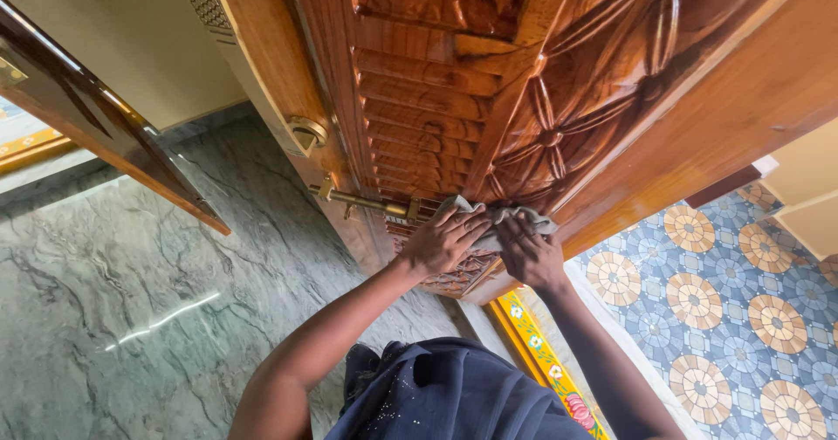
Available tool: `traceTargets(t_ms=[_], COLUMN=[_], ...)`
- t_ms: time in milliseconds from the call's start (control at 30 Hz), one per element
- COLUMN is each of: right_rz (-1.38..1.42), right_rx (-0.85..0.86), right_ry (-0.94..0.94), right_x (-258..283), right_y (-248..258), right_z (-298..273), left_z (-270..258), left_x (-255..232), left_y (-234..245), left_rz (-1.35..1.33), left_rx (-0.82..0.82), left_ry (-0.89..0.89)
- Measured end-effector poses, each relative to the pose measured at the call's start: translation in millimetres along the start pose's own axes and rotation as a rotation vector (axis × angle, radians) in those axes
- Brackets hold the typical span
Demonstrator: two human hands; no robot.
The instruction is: The person wipes the surface of a wooden door with a cloth. They clean the door handle, the carved panels, and the door frame systematically.
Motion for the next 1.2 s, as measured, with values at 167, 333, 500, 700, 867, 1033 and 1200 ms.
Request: traceTargets(t_ms=[167,333,500,700,867,1033,1200], right_rz=[0.161,0.031,-0.155,-0.416,-0.452,-0.479,-0.54], right_rx=[-0.011,-0.284,-0.527,-0.382,-0.321,-0.236,-0.094], right_ry=[0.034,0.106,-0.007,-0.275,-0.366,-0.4,-0.474], right_x=[11.8,-4.4,-55.7,-133.9,-150.1,-152.0,-154.5], right_y=[53.7,171.5,275.6,262.0,212.2,162.9,97.1], right_z=[16.0,59.5,106.1,134.3,99.5,57.2,7.1], left_z=[16.9,91.4,195.8,266.6,248.0,213.3,175.4], left_x=[-33.1,-57.2,-54.9,-22.5,-25.2,-29.0,-35.5], left_y=[28.5,121.9,176.8,165.2,112.6,70.3,28.9], left_rz=[0.027,0.144,0.314,0.405,0.519,0.518,0.47], left_rx=[0.059,-0.143,-0.273,-0.407,-0.342,-0.275,-0.202], left_ry=[-0.036,-0.151,-0.153,-0.017,-0.031,-0.046,-0.064])
Point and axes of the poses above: each hand's wrist, its own z-axis towards the middle knuckle, its own y-axis out of the back of the hand, x = y × z, the point moved 9 cm from there along z, towards the middle knuckle, and after that the axes turned 3 degrees about -y, right-handed, at the moved point
